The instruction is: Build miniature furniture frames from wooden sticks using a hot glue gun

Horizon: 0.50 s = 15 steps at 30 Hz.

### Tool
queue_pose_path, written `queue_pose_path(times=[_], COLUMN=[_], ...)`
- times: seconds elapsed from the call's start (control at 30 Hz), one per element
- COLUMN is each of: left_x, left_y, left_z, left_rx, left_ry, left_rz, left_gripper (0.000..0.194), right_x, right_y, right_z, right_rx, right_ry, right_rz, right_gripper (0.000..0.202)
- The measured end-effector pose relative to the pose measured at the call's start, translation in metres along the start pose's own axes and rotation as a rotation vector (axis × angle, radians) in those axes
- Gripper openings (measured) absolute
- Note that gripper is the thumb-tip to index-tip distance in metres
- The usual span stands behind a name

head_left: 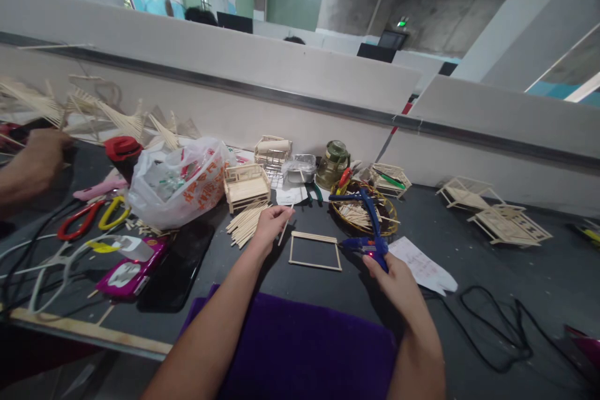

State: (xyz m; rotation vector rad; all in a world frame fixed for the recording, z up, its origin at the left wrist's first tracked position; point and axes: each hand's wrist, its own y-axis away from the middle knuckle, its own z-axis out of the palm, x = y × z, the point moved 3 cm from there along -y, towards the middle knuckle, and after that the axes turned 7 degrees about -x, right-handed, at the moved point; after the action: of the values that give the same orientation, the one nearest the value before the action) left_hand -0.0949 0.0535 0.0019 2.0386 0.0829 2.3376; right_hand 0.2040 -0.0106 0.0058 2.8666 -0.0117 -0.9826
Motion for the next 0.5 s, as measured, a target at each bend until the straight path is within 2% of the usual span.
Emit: queue_pose_path(times=[0.5], left_x=[0.0], left_y=[-0.0009], left_z=[-0.0004], left_rx=[0.007], left_ry=[-0.003], left_rz=[0.002], left_gripper=[0.04], right_x=[0.0015], right_y=[0.0014], right_z=[-0.0012], right_rx=[-0.011], right_ry=[0.016], right_rz=[0.02], right_gripper=[0.047])
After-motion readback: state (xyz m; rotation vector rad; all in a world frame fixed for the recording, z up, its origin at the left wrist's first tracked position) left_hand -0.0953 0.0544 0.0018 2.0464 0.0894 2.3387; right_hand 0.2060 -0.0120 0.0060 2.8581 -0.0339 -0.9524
